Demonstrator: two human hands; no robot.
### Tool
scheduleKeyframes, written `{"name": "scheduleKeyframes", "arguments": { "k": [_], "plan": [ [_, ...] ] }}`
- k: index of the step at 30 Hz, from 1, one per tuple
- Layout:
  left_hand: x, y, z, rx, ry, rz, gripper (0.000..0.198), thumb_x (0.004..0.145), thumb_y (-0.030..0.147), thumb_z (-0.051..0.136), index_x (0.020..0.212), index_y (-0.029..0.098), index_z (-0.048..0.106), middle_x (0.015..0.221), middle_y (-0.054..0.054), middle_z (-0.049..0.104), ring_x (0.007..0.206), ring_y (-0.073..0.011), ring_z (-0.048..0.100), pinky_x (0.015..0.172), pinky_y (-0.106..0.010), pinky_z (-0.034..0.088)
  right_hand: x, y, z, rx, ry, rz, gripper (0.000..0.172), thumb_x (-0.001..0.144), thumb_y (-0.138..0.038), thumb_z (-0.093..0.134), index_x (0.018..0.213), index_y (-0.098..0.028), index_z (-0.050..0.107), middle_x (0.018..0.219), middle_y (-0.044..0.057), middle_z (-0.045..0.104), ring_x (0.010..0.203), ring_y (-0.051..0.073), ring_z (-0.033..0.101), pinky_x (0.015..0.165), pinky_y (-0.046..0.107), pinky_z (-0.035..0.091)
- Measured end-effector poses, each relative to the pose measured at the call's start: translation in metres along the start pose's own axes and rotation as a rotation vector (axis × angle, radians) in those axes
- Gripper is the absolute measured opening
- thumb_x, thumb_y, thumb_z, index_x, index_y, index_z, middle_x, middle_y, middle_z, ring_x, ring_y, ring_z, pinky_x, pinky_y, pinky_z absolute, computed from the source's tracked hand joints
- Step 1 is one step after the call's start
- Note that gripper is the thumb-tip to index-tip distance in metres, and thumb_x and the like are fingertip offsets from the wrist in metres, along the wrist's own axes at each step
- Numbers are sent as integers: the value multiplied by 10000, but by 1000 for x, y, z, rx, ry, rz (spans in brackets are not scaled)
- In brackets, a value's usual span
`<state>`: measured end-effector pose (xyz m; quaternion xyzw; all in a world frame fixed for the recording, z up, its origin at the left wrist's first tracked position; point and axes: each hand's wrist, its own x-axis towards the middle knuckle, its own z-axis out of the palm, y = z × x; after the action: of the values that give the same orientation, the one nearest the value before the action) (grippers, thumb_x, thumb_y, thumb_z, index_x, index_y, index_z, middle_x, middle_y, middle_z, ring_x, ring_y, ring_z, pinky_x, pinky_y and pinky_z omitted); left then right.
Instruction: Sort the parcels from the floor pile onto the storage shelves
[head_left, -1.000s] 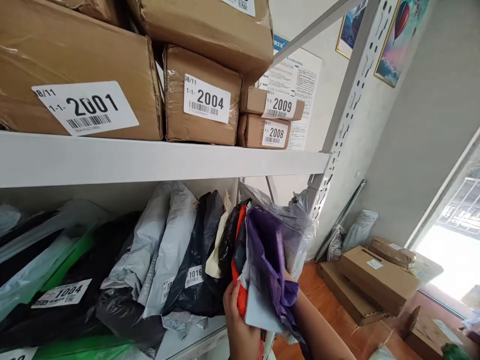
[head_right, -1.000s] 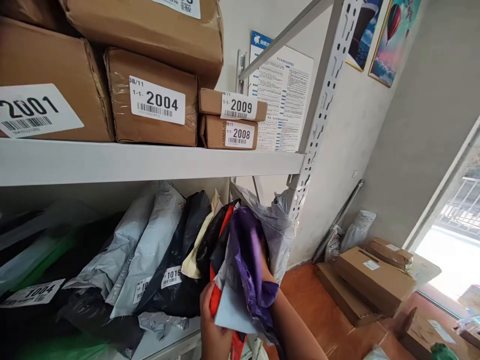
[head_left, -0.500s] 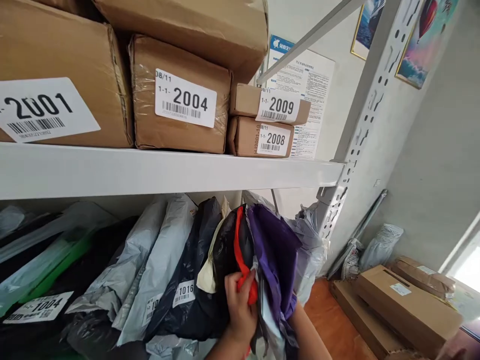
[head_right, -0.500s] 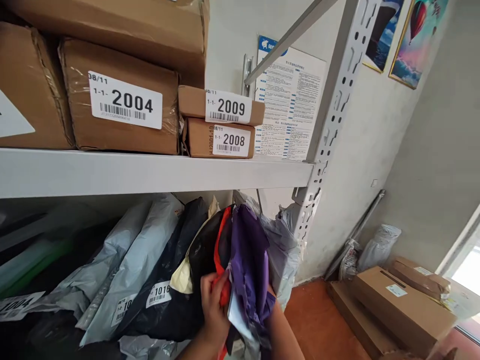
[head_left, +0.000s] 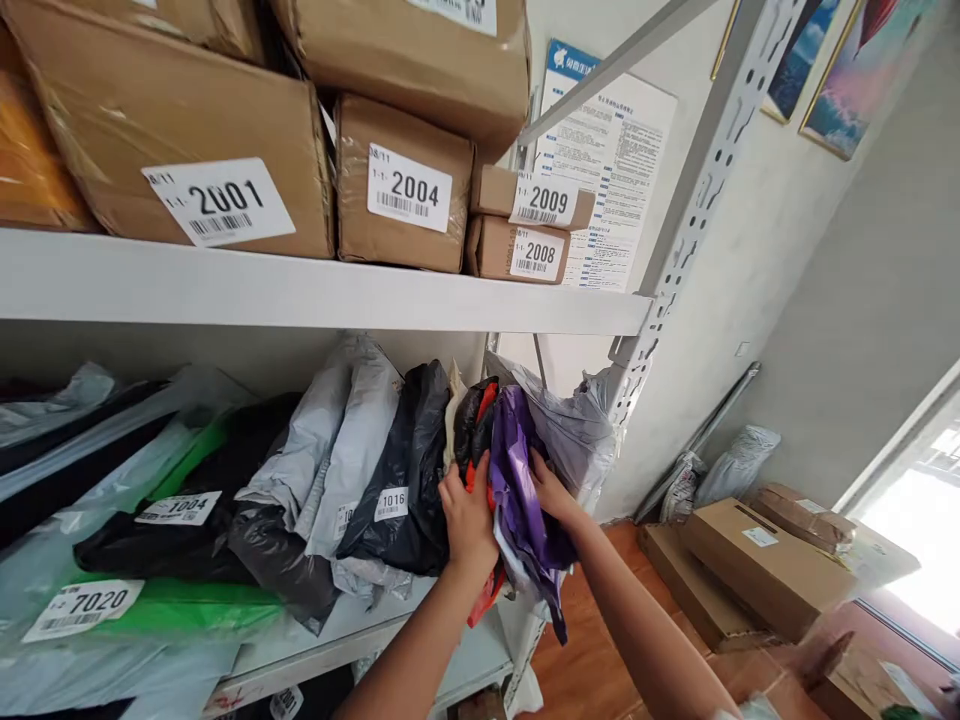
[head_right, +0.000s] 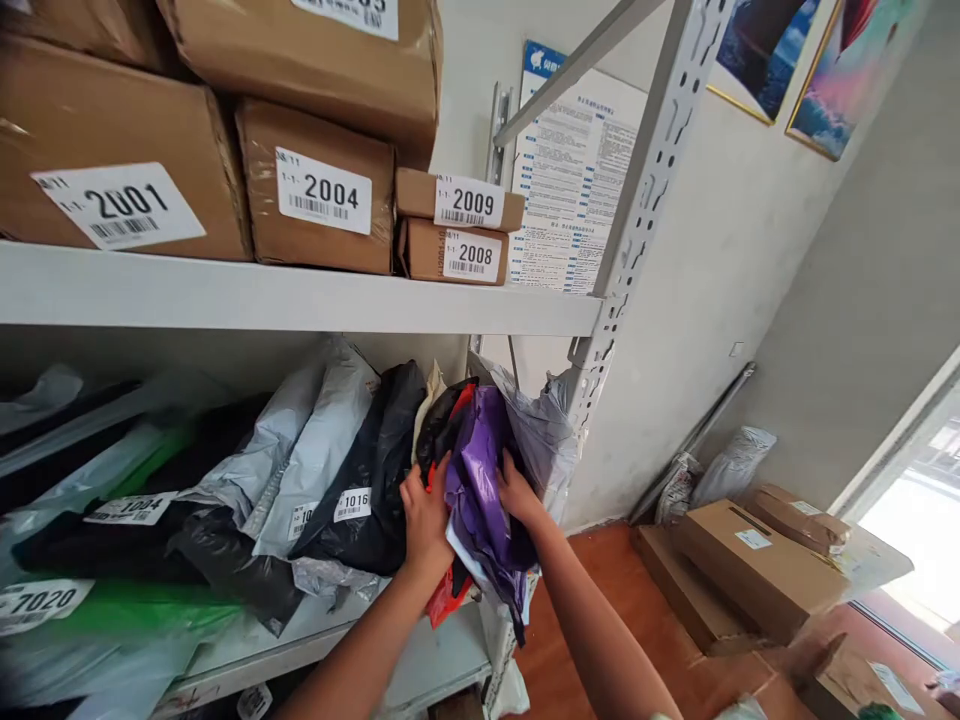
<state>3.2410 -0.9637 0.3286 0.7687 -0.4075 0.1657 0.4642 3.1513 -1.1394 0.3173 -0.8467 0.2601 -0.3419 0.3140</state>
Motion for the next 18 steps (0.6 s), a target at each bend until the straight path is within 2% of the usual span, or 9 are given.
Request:
{"name": "scheduleKeyframes", "arguments": {
  "k": [2, 4, 5, 7, 8, 10, 13, 16, 18],
  "plan": [
    [4, 1, -7, -37, -39, 81, 629, 918, 274, 517, 1523, 221, 354, 1354, -172, 471, 1244, -317, 465, 1063, -491, 402, -32, -10, -13, 188, -129, 90, 688, 942, -647, 357, 1464, -205, 432, 1487, 109, 485, 1368, 264, 464, 1166, 473, 344],
    [12, -5, -20, -107, -82, 167, 716, 919, 306, 521, 1552, 124, 239, 1330, -192, 525, 1239, -308, 487, 1078, -490, 385, -70, -13, -11, 290, -123, 35, 787, 889, -698, 442, 1526, -254, 310, 1546, 87, 407, 1421, 271, 395, 1187, 479, 314],
    [18, -9, -28, -140, -113, 203, 688, 933, 333, 503, 1534, 98, 264, 1306, -189, 558, 1230, -297, 502, 1083, -483, 379, -88, -12, -3, 278, -76, -30, 929, 817, -715, 557, 1554, -254, 229, 1566, 101, 368, 1437, 297, 366, 1190, 498, 307],
    [34, -18, -44, -130, -169, 235, 481, 980, 367, 412, 1396, 139, 492, 1224, -145, 627, 1199, -269, 523, 1069, -458, 386, -114, -2, 24, 152, 57, -128, 1232, 640, -649, 782, 1576, -239, 95, 1591, 139, 296, 1458, 359, 306, 1192, 555, 286],
    [42, -21, -51, -72, -184, 228, 413, 995, 369, 370, 1278, 174, 598, 1185, -125, 645, 1186, -265, 523, 1054, -445, 395, -121, 5, 38, 71, 129, -142, 1302, 589, -586, 840, 1577, -238, 66, 1596, 152, 272, 1464, 381, 280, 1192, 583, 272],
    [58, -25, -61, 119, -196, 176, 373, 982, 384, 390, 1111, 195, 684, 1167, -129, 635, 1165, -289, 516, 1012, -436, 420, -126, 22, 63, -39, 241, -142, 1280, 594, -504, 859, 1571, -236, 76, 1590, 173, 262, 1466, 404, 262, 1185, 615, 264],
    [75, -25, -69, 362, -268, 87, 366, 930, 401, 469, 1129, 167, 668, 1160, -170, 601, 1081, -325, 550, 939, -450, 456, -120, 37, 78, -45, 256, -192, 1284, 589, -535, 865, 1563, -229, 86, 1584, 192, 255, 1457, 420, 273, 1177, 622, 273],
    [91, -33, -72, 409, -473, 156, 336, 950, 265, 386, 1081, 146, 671, 1150, -180, 627, 1128, -329, 548, 955, -451, 442, -122, 29, 78, -39, 217, -213, 1446, 490, -637, 882, 1570, -232, 9, 1606, 205, 189, 1462, 448, 239, 1171, 641, 266],
    [102, -43, -73, 387, -582, 201, 343, 936, 152, 348, 1017, 144, 681, 1120, -159, 661, 1138, -280, 564, 975, -392, 438, -130, 14, 84, -91, 230, -169, 1548, 426, -677, 884, 1568, -235, -63, 1612, 218, 144, 1462, 475, 211, 1158, 663, 270]
  ]
}}
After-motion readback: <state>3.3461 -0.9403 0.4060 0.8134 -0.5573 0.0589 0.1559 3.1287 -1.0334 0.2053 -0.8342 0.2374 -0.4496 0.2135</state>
